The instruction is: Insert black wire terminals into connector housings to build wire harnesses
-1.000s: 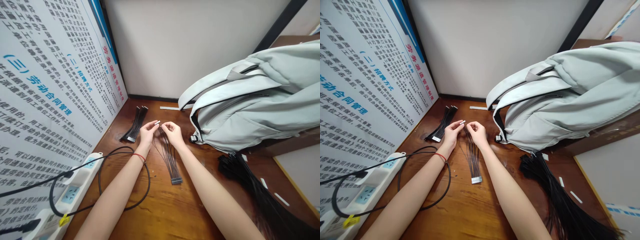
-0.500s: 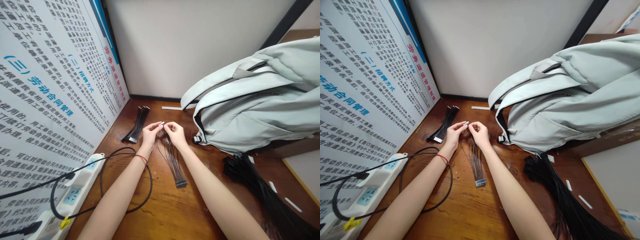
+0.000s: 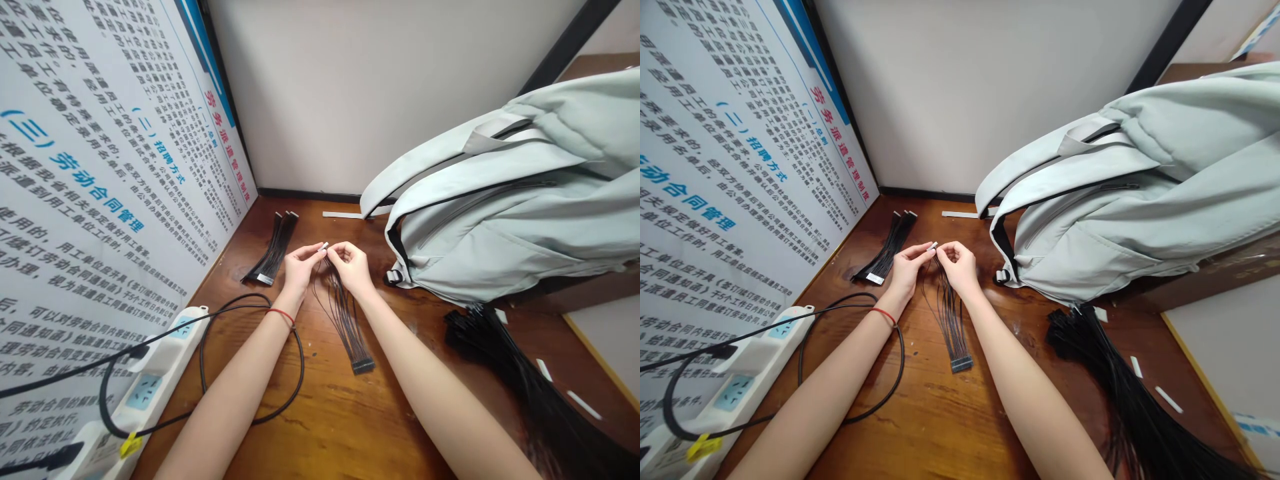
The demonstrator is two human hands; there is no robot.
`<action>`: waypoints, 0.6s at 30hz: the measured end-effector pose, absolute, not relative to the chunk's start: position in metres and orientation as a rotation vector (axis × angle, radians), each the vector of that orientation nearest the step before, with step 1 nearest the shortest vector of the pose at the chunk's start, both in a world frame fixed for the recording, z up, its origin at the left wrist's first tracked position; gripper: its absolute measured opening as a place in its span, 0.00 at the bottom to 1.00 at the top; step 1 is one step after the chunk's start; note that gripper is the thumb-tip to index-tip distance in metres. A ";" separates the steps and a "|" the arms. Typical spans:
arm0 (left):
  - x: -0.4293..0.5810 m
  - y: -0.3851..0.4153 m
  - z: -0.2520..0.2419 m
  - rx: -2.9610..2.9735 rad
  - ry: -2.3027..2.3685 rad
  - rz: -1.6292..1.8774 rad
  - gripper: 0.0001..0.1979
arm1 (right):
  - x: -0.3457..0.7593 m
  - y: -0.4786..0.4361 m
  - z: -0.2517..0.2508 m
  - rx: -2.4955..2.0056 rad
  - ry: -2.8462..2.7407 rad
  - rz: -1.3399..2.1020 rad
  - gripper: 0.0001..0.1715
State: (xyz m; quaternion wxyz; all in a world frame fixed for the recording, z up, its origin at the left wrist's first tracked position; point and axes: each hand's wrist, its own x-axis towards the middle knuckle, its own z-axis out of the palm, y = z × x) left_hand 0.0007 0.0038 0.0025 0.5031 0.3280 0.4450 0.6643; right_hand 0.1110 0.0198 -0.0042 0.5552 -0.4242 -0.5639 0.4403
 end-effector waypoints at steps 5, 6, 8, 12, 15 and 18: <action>0.001 0.004 0.003 0.810 1.082 1.606 0.14 | 0.110 0.018 -0.002 -1.016 -1.335 1.008 0.14; 0.001 0.003 0.004 0.810 1.083 1.605 0.14 | 0.110 0.018 -0.003 -1.016 -1.338 1.004 0.14; 0.001 0.003 0.004 0.809 1.081 1.599 0.14 | 0.110 0.019 -0.003 -1.009 -1.340 1.002 0.14; 0.000 0.002 0.004 0.818 1.070 1.569 0.15 | 0.110 0.020 -0.005 -0.981 -1.341 1.012 0.15; -0.002 0.002 0.004 0.836 1.062 1.550 0.15 | 0.111 0.021 -0.005 -0.971 -1.349 1.028 0.16; -0.003 0.003 0.003 0.859 1.051 1.542 0.15 | 0.112 0.021 -0.004 -0.961 -1.348 1.049 0.16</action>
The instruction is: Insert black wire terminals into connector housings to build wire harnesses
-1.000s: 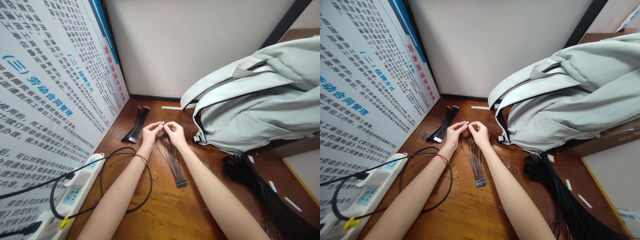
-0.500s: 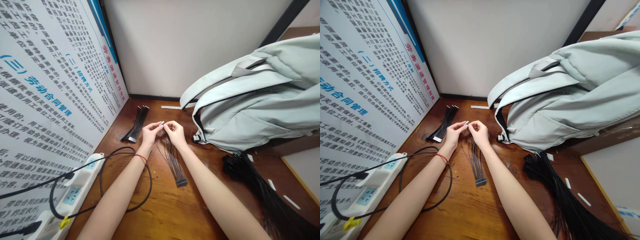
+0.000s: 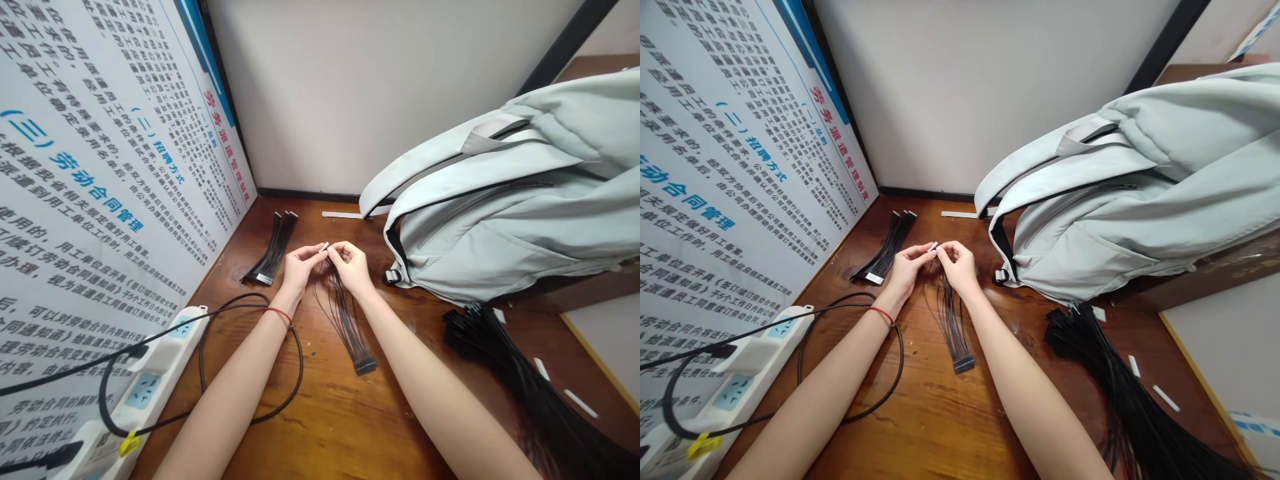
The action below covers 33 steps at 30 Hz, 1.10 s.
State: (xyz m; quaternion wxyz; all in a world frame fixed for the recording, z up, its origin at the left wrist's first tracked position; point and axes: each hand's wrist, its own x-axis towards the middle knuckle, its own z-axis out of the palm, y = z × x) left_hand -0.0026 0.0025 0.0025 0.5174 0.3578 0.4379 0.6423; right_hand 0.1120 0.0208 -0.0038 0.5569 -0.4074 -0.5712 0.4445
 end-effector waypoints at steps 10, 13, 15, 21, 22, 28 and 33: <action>-0.004 0.001 0.005 0.916 1.042 1.485 0.15 | 0.115 0.022 -0.004 -0.981 -1.347 1.083 0.16; -0.005 0.001 0.007 0.911 1.032 1.466 0.15 | 0.115 0.022 -0.004 -0.973 -1.352 1.095 0.16; -0.005 0.001 0.007 0.920 1.034 1.460 0.15 | 0.115 0.022 -0.005 -0.964 -1.352 1.097 0.16; -0.004 0.001 0.007 0.971 1.045 1.460 0.14 | 0.116 0.021 -0.005 -0.959 -1.345 1.107 0.16; -0.004 0.001 0.007 0.972 1.043 1.462 0.14 | 0.115 0.021 -0.004 -0.957 -1.341 1.111 0.15; -0.004 0.004 0.002 0.903 1.037 1.527 0.15 | 0.113 0.019 -0.002 -0.950 -1.333 1.100 0.13; -0.005 0.006 0.000 0.768 0.980 1.552 0.16 | 0.111 0.018 -0.001 -0.981 -1.329 1.089 0.10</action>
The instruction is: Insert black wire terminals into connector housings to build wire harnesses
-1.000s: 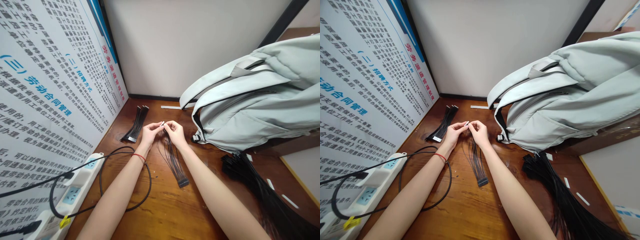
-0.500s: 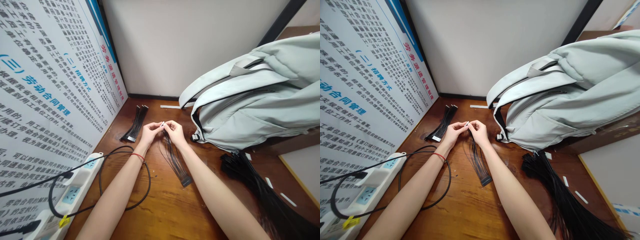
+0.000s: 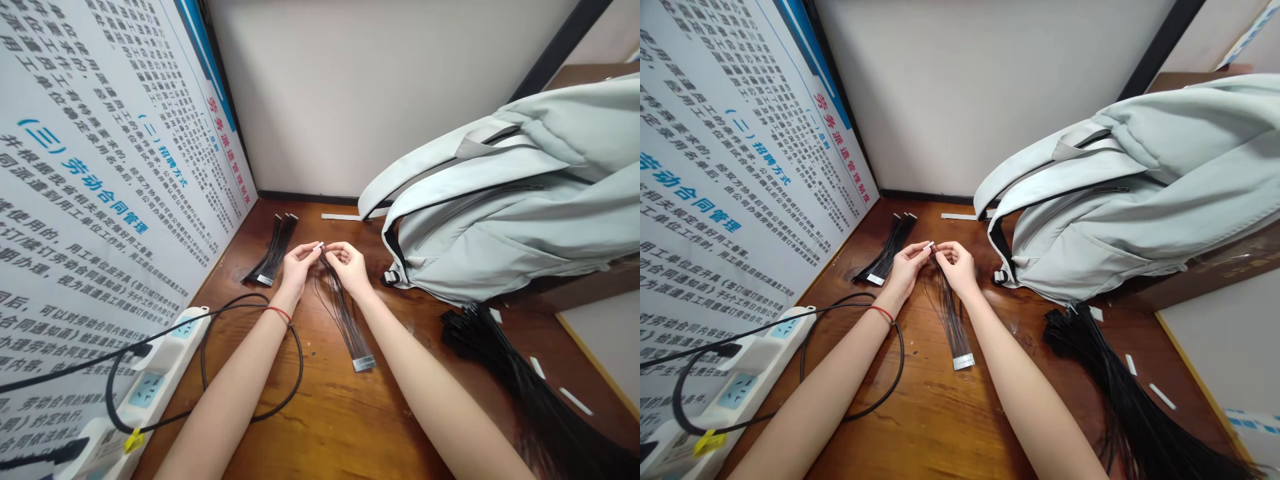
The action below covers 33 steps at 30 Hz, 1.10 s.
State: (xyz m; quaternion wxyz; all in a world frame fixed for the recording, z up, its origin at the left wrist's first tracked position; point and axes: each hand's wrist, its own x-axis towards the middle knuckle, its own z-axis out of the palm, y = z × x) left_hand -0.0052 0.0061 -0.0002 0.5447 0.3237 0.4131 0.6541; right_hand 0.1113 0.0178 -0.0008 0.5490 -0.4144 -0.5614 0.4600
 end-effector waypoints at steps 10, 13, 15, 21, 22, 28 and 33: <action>-0.006 0.008 0.002 0.618 0.897 1.621 0.15 | 0.109 0.006 0.010 -1.062 -1.581 0.879 0.07; -0.006 0.008 0.001 0.617 0.892 1.631 0.13 | 0.111 0.005 0.019 -1.115 -1.616 0.730 0.10; -0.006 0.009 0.001 0.618 0.888 1.634 0.13 | 0.117 0.004 0.027 -1.157 -1.585 0.687 0.12; -0.007 0.009 -0.001 0.637 0.887 1.630 0.14 | 0.152 -0.020 0.039 -1.417 -1.884 0.830 0.03; -0.007 0.009 -0.001 0.637 0.887 1.632 0.14 | 0.156 -0.028 0.039 -1.458 -1.934 0.880 0.02; -0.007 0.009 -0.002 0.648 0.872 1.641 0.14 | 0.157 -0.055 0.035 -1.550 -1.967 0.991 0.03; -0.008 0.009 -0.004 0.656 0.867 1.641 0.13 | 0.153 -0.051 0.036 -1.591 -1.979 0.961 0.06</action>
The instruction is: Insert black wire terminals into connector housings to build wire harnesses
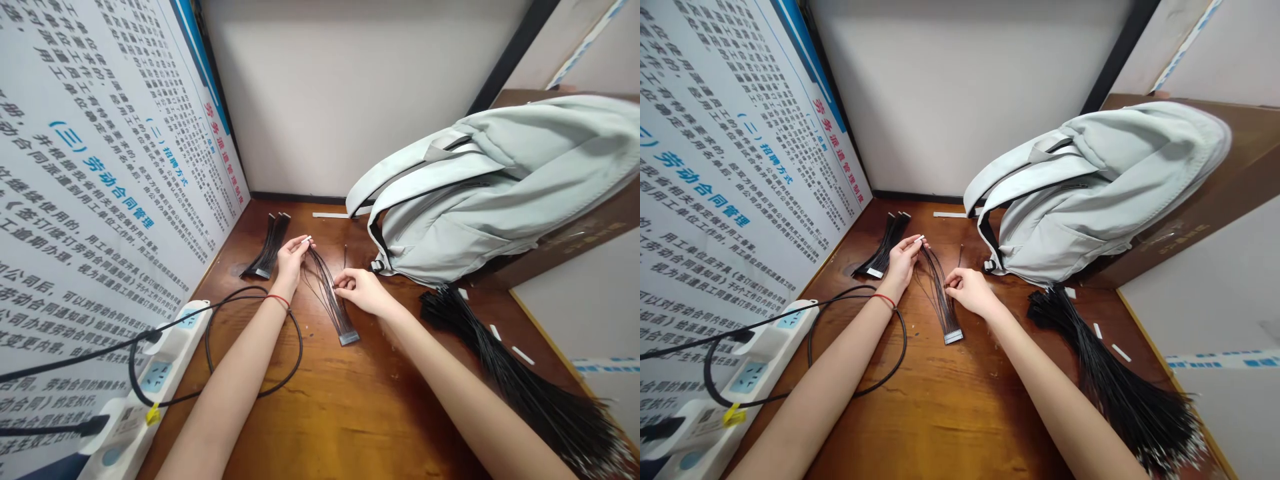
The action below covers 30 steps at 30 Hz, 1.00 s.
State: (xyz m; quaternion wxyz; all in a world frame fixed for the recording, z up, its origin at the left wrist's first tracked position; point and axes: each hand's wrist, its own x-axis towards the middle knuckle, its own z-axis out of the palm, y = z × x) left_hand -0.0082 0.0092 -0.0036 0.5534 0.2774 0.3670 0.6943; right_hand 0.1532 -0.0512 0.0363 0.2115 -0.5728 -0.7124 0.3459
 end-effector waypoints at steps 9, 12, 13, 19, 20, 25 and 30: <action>-0.008 0.010 -0.003 0.641 0.850 1.632 0.12 | 0.142 -0.038 0.037 -1.658 -2.059 0.722 0.10; -0.008 0.010 -0.002 0.633 0.861 1.623 0.12 | 0.134 -0.026 0.034 -1.566 -2.092 0.608 0.08; -0.008 0.010 -0.002 0.634 0.866 1.621 0.11 | 0.132 -0.020 0.032 -1.556 -2.082 0.603 0.06; -0.009 0.010 -0.002 0.636 0.879 1.612 0.11 | 0.128 0.008 0.018 -1.606 -1.976 0.582 0.01; -0.009 0.010 -0.002 0.636 0.875 1.612 0.11 | 0.129 0.010 0.017 -1.609 -1.966 0.583 0.01; -0.009 0.010 -0.002 0.635 0.880 1.614 0.12 | 0.132 0.016 0.013 -1.609 -1.883 0.690 0.02; -0.009 0.010 -0.002 0.624 0.900 1.611 0.12 | 0.140 0.019 0.014 -1.598 -1.940 0.635 0.08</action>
